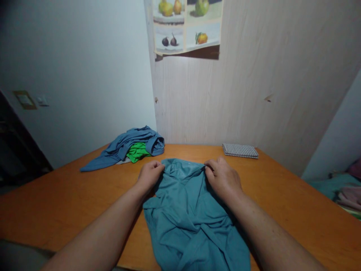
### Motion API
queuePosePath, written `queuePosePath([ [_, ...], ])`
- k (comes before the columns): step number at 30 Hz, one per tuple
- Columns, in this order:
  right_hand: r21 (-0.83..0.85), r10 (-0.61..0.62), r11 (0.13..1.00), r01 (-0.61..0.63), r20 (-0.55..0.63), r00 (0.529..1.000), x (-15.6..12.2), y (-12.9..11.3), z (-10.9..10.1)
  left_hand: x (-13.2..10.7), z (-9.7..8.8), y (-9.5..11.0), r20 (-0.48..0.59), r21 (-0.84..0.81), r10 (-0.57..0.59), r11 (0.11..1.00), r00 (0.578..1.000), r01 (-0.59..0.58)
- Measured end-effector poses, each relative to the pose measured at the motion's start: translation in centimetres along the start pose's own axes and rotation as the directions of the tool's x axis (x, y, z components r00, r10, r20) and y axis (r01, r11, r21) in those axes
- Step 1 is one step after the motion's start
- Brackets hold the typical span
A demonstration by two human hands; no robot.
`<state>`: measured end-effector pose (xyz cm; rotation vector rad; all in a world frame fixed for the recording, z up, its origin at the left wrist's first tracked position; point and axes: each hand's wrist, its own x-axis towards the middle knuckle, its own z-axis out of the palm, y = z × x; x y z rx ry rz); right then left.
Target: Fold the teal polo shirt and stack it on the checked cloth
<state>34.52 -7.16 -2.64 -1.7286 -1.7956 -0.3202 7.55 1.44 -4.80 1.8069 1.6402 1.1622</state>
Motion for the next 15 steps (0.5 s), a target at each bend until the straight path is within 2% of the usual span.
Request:
queuePosePath([
  [2, 0.04, 0.029, 0.999, -0.029, 0.012, 1.0, -0.1, -0.2, -0.2, 0.0, 0.5, 0.3, -0.031, -0.141, 0.097, 0.985, 0.995, -0.101],
  [4, 0.09, 0.047, 0.995, -0.048, 0.014, 0.999, -0.1, -0.5, -0.3, -0.2, 0.9, 0.9, -0.011, -0.296, 0.204, 0.934, 0.979, -0.198],
  [6, 0.12, 0.039, 0.992, -0.039, 0.004, 0.999, -0.1, -0.7, -0.2, -0.6, 1.4, 1.3, 0.093, -0.413, 0.318, 0.875, 0.944, -0.254],
  [7, 0.132, 0.014, 0.991, -0.014, 0.004, 1.0, -0.2, -0.7, 0.0, -0.9, 1.6, 1.4, 0.181, -0.43, 0.376, 0.861, 0.909, -0.27],
  [8, 0.146, -0.025, 0.989, 0.023, 0.012, 1.0, -0.2, -0.6, 0.3, -1.1, 1.8, 1.4, 0.284, -0.409, 0.421, 0.866, 0.861, -0.288],
  [10, 0.177, -0.137, 0.976, 0.126, 0.051, 0.989, -0.4, -0.3, 1.3, -1.7, 2.1, 1.2, 0.467, -0.255, 0.438, 0.898, 0.768, -0.358],
  [11, 0.19, -0.194, 0.966, 0.176, 0.077, 0.978, -0.5, -0.1, 1.9, -2.0, 2.2, 1.2, 0.519, -0.15, 0.423, 0.901, 0.743, -0.408],
  [13, 0.2, -0.266, 0.951, 0.238, 0.127, 0.956, -0.7, 0.6, 3.0, -2.7, 2.1, 1.4, 0.536, 0.021, 0.403, 0.872, 0.741, -0.489],
  [15, 0.178, -0.262, 0.956, 0.233, 0.157, 0.952, -0.8, 1.2, 4.0, -3.5, 1.6, 2.1, 0.505, 0.081, 0.424, 0.844, 0.752, -0.53],
])
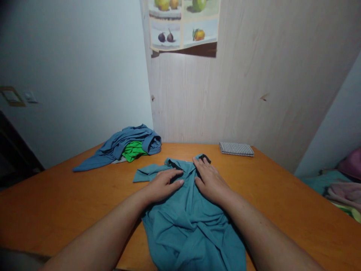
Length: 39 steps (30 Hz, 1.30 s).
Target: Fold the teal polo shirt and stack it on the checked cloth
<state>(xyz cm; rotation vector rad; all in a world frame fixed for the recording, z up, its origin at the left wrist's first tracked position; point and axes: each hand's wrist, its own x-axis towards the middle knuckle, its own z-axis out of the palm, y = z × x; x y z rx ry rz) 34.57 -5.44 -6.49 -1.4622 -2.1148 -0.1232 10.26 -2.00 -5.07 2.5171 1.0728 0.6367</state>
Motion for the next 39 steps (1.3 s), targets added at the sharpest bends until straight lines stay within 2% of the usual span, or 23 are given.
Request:
queuePosePath([
  [2, -0.026, 0.034, 0.999, -0.034, -0.007, 0.999, 0.0, 0.4, 0.4, -0.5, -0.6, 1.2, -0.023, 0.012, 0.026, 1.0, 0.999, -0.025],
  [5, -0.046, 0.051, 0.997, -0.054, -0.06, 0.997, 0.2, 0.4, 0.1, -1.2, -1.2, 2.5, 0.029, 0.031, 0.069, 0.997, 0.997, -0.07],
  [8, -0.049, 0.034, 0.998, -0.039, -0.096, 0.995, 0.4, -0.2, -0.6, -1.5, -1.1, 3.0, 0.106, 0.099, 0.084, 0.991, 0.991, -0.095],
  [11, -0.051, 0.008, 0.999, -0.015, -0.127, 0.992, 0.4, -1.1, -1.2, -1.5, -1.1, 3.1, 0.105, 0.127, 0.072, 0.988, 0.992, -0.086],
  [14, -0.057, 0.001, 0.998, -0.014, -0.215, 0.977, 0.4, -1.8, -1.9, -1.5, -1.9, 3.3, 0.09, 0.038, 0.052, 0.998, 0.995, -0.056],
  [16, -0.068, -0.016, 0.998, -0.003, -0.285, 0.958, 0.3, -2.2, -2.4, -1.9, -2.7, 3.3, 0.169, -0.118, 0.044, 0.993, 0.985, -0.024],
  [18, -0.08, -0.068, 0.996, 0.043, -0.331, 0.941, 0.2, -2.7, -2.9, -2.3, -3.4, 3.3, 0.333, -0.293, 0.069, 0.956, 0.941, 0.033],
  [20, -0.069, -0.139, 0.99, 0.122, -0.331, 0.933, 0.2, -3.1, -3.2, -2.8, -3.8, 3.3, 0.482, -0.378, 0.108, 0.921, 0.87, 0.095],
  [22, -0.032, -0.199, 0.98, 0.199, -0.286, 0.937, 0.2, -3.5, -3.3, -3.0, -3.9, 3.3, 0.554, -0.373, 0.117, 0.92, 0.824, 0.12],
  [24, 0.008, -0.23, 0.971, 0.239, -0.23, 0.945, 0.3, -3.7, -3.3, -3.0, -4.0, 3.4, 0.561, -0.353, 0.105, 0.927, 0.821, 0.123],
  [26, 0.028, -0.226, 0.971, 0.236, -0.198, 0.954, 0.3, -3.6, -3.2, -2.9, -4.3, 3.2, 0.53, -0.356, 0.087, 0.926, 0.844, 0.128],
  [28, 0.034, -0.202, 0.977, 0.212, -0.197, 0.959, 0.4, -3.5, -3.2, -2.6, -4.7, 2.8, 0.459, -0.341, 0.04, 0.93, 0.887, 0.134],
  [30, 0.036, -0.178, 0.981, 0.189, -0.202, 0.963, 0.4, -3.3, -3.2, -2.3, -5.1, 2.2, 0.366, -0.281, -0.03, 0.949, 0.93, 0.141],
  [33, 0.04, -0.154, 0.985, 0.165, -0.203, 0.967, 0.4, -3.2, -3.2, -1.8, -5.2, 1.0, 0.199, -0.169, -0.129, 0.972, 0.971, 0.164],
  [36, 0.043, -0.131, 0.989, 0.141, -0.192, 0.973, 0.4, -3.4, -3.2, -1.2, -4.7, 0.3, -0.026, -0.092, -0.168, 0.982, 0.985, 0.165],
  [38, 0.043, -0.117, 0.991, 0.127, -0.185, 0.976, 0.4, -3.5, -3.1, -1.0, -3.9, 0.2, -0.152, -0.041, -0.118, 0.993, 0.981, 0.114],
  [39, 0.043, -0.112, 0.992, 0.122, -0.184, 0.977, 0.4, -3.6, -3.0, -0.9, -3.5, 0.2, -0.181, -0.016, -0.078, 0.997, 0.98, 0.077],
])
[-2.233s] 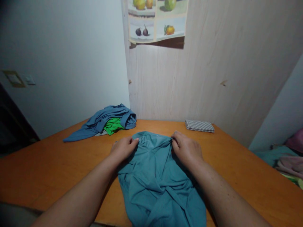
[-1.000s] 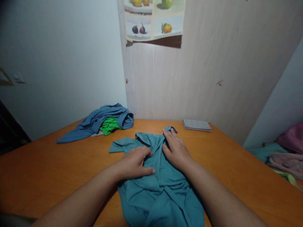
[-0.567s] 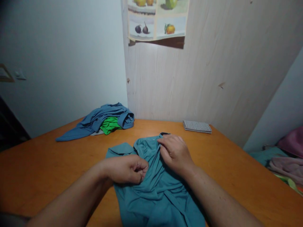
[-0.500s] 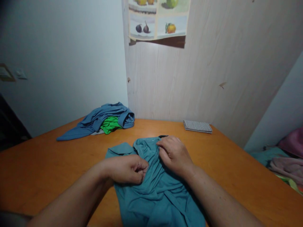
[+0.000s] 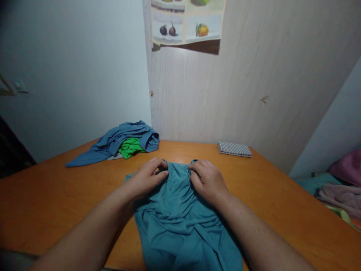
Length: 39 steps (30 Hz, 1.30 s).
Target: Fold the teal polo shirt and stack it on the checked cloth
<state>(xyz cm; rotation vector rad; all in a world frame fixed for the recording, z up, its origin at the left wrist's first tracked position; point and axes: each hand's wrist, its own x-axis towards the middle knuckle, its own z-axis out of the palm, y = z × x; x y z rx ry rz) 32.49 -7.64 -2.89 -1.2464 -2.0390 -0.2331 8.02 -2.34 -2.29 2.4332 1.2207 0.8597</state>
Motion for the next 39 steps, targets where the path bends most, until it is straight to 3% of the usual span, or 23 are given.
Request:
queuePosePath([
  [2, -0.002, 0.003, 1.0, -0.003, 0.002, 1.0, 0.0, 0.0, 0.1, -0.2, 1.1, 0.1, 0.03, 0.03, 0.071, 0.997, 0.997, -0.072],
  [6, -0.003, 0.014, 1.0, -0.014, -0.021, 1.0, -0.2, 0.3, 0.4, -0.8, 2.9, 0.3, 0.248, 0.092, 0.103, 0.987, 0.963, -0.129],
  [9, -0.018, 0.028, 0.999, -0.029, -0.03, 0.999, -0.3, 0.4, 0.7, -0.9, 3.4, 0.4, 0.344, 0.132, 0.096, 0.98, 0.934, -0.149],
  [12, -0.049, 0.012, 0.999, -0.01, 0.046, 0.999, -0.4, 0.2, 1.3, -0.8, 3.3, 0.5, 0.392, 0.149, 0.086, 0.977, 0.916, -0.155],
  [14, -0.073, 0.004, 0.997, 0.01, 0.18, 0.984, -0.7, 0.2, 2.0, -0.8, 3.2, 0.4, 0.396, 0.141, 0.088, 0.978, 0.914, -0.155],
  [18, -0.083, 0.068, 0.996, -0.037, 0.418, 0.906, -1.4, 0.4, 2.9, -0.8, 2.9, 0.3, 0.362, 0.102, 0.096, 0.985, 0.927, -0.142],
  [23, -0.018, 0.131, 0.991, -0.132, 0.299, 0.945, -1.0, 0.6, 2.6, -0.4, 2.3, 0.5, 0.184, 0.01, 0.106, 0.994, 0.977, -0.11],
  [29, 0.123, 0.297, 0.942, -0.312, 0.127, 0.947, -0.6, 0.3, 2.2, -0.1, 2.6, 0.9, 0.271, -0.247, 0.089, 0.969, 0.958, -0.02],
  [33, 0.138, 0.265, 0.948, -0.286, 0.152, 0.952, -0.4, 0.1, 2.0, -0.1, 2.8, 1.0, 0.281, -0.335, 0.037, 0.94, 0.959, 0.062],
  [39, 0.44, 0.216, 0.84, -0.317, 0.265, 0.94, -0.3, -1.3, 2.0, -0.3, 2.7, 0.9, 0.324, -0.346, 0.022, 0.933, 0.946, 0.096],
])
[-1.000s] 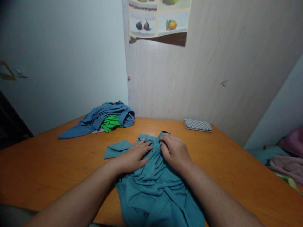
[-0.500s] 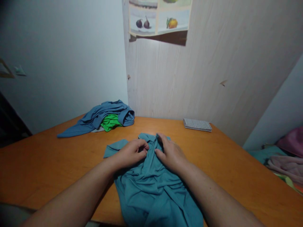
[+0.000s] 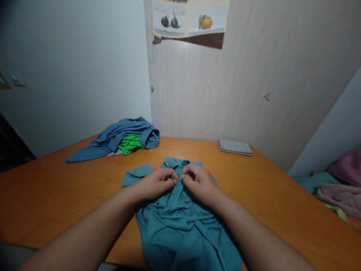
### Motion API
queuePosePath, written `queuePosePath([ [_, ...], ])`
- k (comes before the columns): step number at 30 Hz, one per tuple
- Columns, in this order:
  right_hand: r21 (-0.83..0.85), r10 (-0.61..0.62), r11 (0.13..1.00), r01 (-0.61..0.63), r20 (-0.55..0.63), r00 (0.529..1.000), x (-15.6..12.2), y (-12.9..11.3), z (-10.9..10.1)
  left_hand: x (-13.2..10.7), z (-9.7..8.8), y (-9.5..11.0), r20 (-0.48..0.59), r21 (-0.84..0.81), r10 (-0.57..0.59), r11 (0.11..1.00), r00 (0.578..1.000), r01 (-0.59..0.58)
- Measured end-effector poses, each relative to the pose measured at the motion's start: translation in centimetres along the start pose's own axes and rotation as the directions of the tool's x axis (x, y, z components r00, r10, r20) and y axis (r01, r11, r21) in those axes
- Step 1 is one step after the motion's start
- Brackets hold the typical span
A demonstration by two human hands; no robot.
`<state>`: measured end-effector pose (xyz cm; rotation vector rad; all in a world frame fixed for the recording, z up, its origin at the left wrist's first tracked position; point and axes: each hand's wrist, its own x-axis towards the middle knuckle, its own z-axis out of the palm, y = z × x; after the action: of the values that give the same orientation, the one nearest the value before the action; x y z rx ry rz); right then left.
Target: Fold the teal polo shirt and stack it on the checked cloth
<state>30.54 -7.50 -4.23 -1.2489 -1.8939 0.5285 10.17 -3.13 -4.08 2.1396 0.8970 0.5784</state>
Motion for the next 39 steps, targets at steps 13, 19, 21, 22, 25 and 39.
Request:
queuePosePath([
  [13, -0.136, 0.162, 0.984, -0.117, 0.399, 0.903, -0.6, -0.1, -0.3, -1.0, -0.7, 0.4, 0.143, 0.18, -0.11, 0.98, 0.984, 0.084],
  [19, -0.06, 0.169, 0.986, -0.158, 0.413, 0.895, -0.7, 0.2, -0.3, -1.0, -0.4, 0.6, 0.142, 0.168, -0.069, 0.985, 0.988, 0.044],
  [21, -0.029, 0.18, 0.983, -0.183, 0.399, 0.899, -0.6, 0.2, -0.3, -1.0, -0.3, 0.7, 0.165, 0.128, -0.025, 0.992, 0.986, 0.003],
  [22, -0.017, 0.191, 0.98, -0.201, 0.39, 0.901, -0.5, 0.2, -0.2, -0.9, -0.3, 0.8, 0.181, 0.107, 0.002, 0.994, 0.983, -0.021],
  [25, -0.01, 0.255, 0.963, -0.27, 0.355, 0.899, -0.3, 0.2, 0.2, -0.9, -0.2, 0.6, 0.235, 0.05, 0.045, 0.997, 0.971, -0.058],
  [39, 0.077, 0.351, 0.918, -0.389, 0.298, 0.888, -0.4, 0.7, 0.6, -0.8, -0.6, 0.6, 0.02, 0.111, -0.06, 0.992, 0.998, 0.057],
])
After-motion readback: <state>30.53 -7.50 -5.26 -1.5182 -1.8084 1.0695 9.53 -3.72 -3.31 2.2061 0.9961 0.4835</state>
